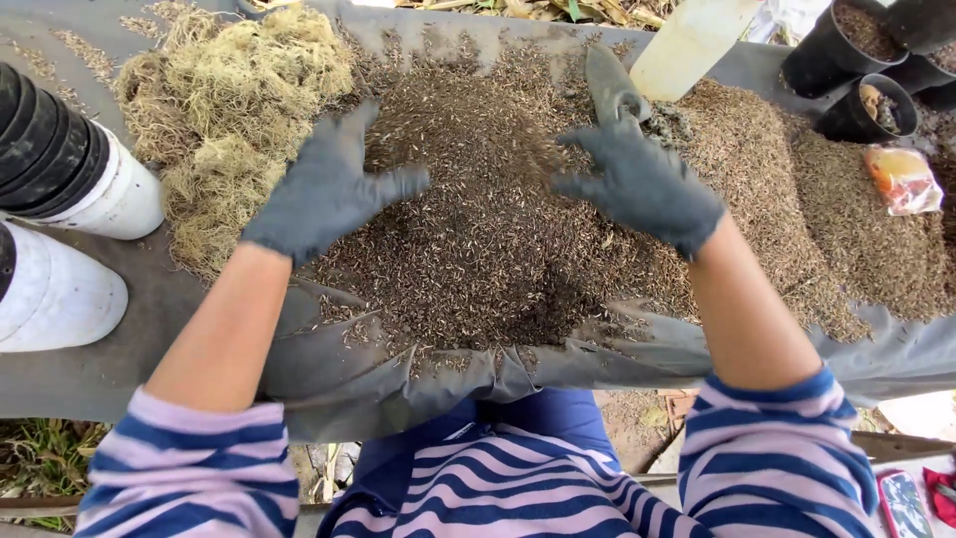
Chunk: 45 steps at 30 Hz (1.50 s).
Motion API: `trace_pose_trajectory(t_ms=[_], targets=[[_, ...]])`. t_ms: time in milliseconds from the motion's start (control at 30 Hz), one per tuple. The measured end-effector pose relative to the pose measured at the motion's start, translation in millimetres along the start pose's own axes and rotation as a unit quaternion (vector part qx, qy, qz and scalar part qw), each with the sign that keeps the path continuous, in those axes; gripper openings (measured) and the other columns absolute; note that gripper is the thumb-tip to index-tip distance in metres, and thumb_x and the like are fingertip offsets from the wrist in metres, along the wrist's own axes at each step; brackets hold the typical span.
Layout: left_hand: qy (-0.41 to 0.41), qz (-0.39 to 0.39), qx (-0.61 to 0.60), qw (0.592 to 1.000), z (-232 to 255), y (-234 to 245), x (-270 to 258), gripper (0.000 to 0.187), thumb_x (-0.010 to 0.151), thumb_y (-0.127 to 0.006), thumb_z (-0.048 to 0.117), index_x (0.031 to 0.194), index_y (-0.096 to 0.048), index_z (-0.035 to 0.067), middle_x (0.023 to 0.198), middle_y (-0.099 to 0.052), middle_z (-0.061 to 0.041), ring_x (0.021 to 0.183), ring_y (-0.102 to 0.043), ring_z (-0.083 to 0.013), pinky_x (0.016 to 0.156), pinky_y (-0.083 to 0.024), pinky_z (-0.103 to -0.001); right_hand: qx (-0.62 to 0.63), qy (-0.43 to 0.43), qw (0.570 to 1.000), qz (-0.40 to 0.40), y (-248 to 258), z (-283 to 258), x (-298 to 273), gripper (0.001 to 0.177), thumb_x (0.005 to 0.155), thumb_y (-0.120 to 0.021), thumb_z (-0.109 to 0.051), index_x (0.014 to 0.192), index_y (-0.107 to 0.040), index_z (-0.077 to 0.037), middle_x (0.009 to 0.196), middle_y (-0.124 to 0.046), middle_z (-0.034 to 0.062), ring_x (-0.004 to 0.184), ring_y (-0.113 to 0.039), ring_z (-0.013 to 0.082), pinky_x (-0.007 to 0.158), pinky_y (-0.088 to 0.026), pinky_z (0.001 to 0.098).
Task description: Mixing soil and organic matter by hand and with a trowel on a plastic-covered table.
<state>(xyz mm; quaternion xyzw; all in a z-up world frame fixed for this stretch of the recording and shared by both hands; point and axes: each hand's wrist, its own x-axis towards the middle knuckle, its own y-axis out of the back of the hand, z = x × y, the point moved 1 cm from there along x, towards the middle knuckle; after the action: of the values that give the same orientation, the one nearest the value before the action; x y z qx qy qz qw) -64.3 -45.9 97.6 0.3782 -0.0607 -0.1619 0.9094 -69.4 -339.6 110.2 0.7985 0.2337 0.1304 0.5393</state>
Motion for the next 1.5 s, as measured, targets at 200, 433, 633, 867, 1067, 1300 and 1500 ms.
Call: trace_pose_trajectory(t_ms=[200, 433, 633, 867, 1067, 1300, 1500], targets=[[0.090, -0.027, 0.061, 0.994, -9.7, -47.4, -28.0, 0.142, 0.062, -0.074, 0.077, 0.169, 0.004, 0.025, 0.101, -0.034, -0.010, 0.088, -0.037, -0.0231, 0.088, -0.039, -0.036, 0.027, -0.173, 0.976, -0.129, -48.7, -5.1, -18.1, 0.126, 0.072, -0.080, -0.063, 0.159, -0.016, 0.002, 0.121, -0.054, 0.0194, 0.104, -0.052, 0.0280, 0.107, -0.040, 0.0434], [0.005, 0.050, -0.135, 0.990, -0.6, -65.8, 15.1, 0.080, 0.075, -0.085, 0.009, 0.145, -0.048, 0.012, 0.124, -0.046, -0.012, 0.119, -0.050, -0.0267, 0.107, -0.052, -0.039, 0.265, -0.175, 0.948, 0.014, -40.9, -23.4, 15.0, 0.055, 0.087, -0.067, 0.008, 0.137, -0.047, -0.004, 0.108, -0.062, 0.0048, 0.082, -0.063, 0.0125, 0.072, -0.062, 0.0212], [-0.177, 0.167, -0.230, 0.942, -48.5, -54.1, 36.8, 0.054, 0.093, -0.072, 0.002, 0.142, -0.050, 0.000, 0.149, -0.051, -0.021, 0.143, -0.046, -0.0345, 0.124, -0.033, -0.043, -0.022, 0.148, 0.972, 0.180, -37.0, -4.3, 2.4, 0.052, 0.109, -0.058, -0.024, 0.155, -0.036, -0.011, 0.148, -0.052, 0.0211, 0.133, -0.050, 0.0355, 0.111, -0.036, 0.0449], [-0.191, 0.315, -0.204, 0.907, -112.4, -55.6, 62.6, 0.033, 0.099, -0.073, 0.008, 0.130, -0.063, 0.009, 0.132, -0.067, -0.009, 0.121, -0.063, -0.0214, 0.105, -0.050, -0.035, -0.192, 0.333, 0.910, 0.156, -123.9, -10.7, -33.0, 0.064, 0.104, -0.061, -0.067, 0.156, -0.042, -0.036, 0.164, -0.034, 0.0064, 0.151, -0.029, 0.0302, 0.123, -0.010, 0.0574], [-0.167, 0.237, -0.341, 0.894, -118.1, -70.0, 65.3, 0.028, 0.108, -0.059, 0.010, 0.136, -0.060, 0.009, 0.136, -0.064, -0.008, 0.127, -0.061, -0.0189, 0.114, -0.051, -0.033, -0.220, 0.392, 0.893, 0.031, -142.8, -18.4, -6.7, 0.055, 0.095, -0.060, -0.048, 0.148, -0.050, -0.035, 0.165, -0.032, 0.0011, 0.152, -0.021, 0.0429, 0.118, -0.014, 0.0724], [-0.109, 0.221, -0.310, 0.918, -111.1, -65.2, 59.5, 0.032, 0.109, -0.047, 0.033, 0.131, -0.063, 0.017, 0.138, -0.063, -0.005, 0.114, -0.066, -0.0191, 0.108, -0.053, -0.037, -0.353, 0.438, 0.802, 0.203, -108.9, -27.8, 53.7, 0.055, 0.076, -0.085, -0.038, 0.125, -0.062, -0.034, 0.138, -0.057, -0.0014, 0.113, -0.064, 0.0299, 0.085, -0.054, 0.0498], [-0.121, 0.243, -0.293, 0.917, -104.8, -65.7, 55.3, 0.037, 0.110, -0.050, 0.028, 0.139, -0.058, 0.006, 0.137, -0.064, -0.010, 0.120, -0.064, -0.0181, 0.111, -0.052, -0.035, 0.106, 0.361, 0.923, 0.081, -27.3, -24.8, 71.3, 0.078, 0.068, -0.036, 0.026, 0.134, -0.059, -0.008, 0.122, -0.059, 0.0159, 0.111, -0.058, 0.0348, 0.093, -0.050, 0.0430]])
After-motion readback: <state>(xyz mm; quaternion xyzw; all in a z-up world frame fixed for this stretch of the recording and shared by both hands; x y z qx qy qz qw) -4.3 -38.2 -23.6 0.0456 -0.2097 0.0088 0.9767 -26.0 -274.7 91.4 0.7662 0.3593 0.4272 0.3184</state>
